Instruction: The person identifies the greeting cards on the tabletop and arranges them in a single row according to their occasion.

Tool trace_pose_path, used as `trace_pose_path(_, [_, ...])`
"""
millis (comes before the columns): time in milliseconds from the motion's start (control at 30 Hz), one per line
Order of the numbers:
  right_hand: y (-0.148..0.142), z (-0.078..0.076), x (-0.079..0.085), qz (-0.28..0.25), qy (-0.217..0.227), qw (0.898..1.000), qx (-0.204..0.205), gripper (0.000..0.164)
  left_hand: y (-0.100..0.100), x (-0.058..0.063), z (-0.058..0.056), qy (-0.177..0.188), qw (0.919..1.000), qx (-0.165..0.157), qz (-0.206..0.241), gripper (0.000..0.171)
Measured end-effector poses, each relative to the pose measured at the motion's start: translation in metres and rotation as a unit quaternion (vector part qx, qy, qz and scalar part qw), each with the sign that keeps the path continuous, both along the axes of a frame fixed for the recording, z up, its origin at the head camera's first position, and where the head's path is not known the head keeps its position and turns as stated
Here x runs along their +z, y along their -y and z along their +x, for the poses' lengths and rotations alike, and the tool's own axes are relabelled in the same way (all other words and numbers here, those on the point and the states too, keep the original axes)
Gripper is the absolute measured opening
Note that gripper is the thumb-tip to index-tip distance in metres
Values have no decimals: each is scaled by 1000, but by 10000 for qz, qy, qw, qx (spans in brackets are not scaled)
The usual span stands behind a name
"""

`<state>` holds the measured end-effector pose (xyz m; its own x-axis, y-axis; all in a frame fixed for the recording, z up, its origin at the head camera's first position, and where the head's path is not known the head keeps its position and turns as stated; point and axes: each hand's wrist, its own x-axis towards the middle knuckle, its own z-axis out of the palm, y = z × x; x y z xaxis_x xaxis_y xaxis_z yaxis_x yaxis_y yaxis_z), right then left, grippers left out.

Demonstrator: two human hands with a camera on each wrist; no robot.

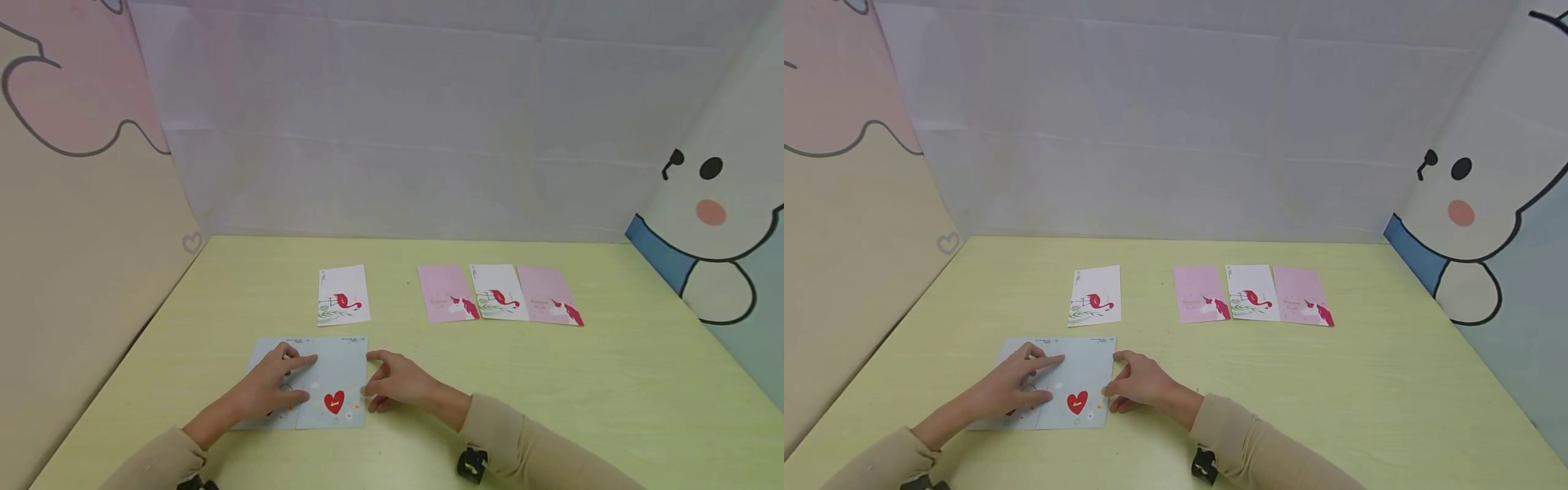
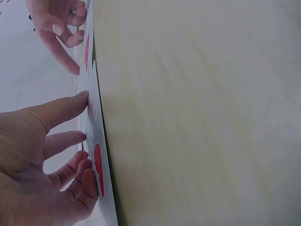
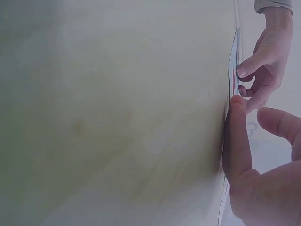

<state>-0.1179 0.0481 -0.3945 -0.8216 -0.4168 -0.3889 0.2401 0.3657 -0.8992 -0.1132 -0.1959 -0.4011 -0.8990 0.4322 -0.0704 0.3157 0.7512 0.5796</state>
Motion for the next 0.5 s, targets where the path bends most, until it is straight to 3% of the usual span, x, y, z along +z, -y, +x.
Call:
trace_pose_path(300, [-3, -6, 5, -136, 67, 9999, -69, 56, -3, 1, 0, 79, 9993, 340, -115, 56])
trace_pose_path(500, [-11, -17, 13, -333, -22, 9993, -168, 49, -4, 4, -2, -538, 9979, 210, 299, 49])
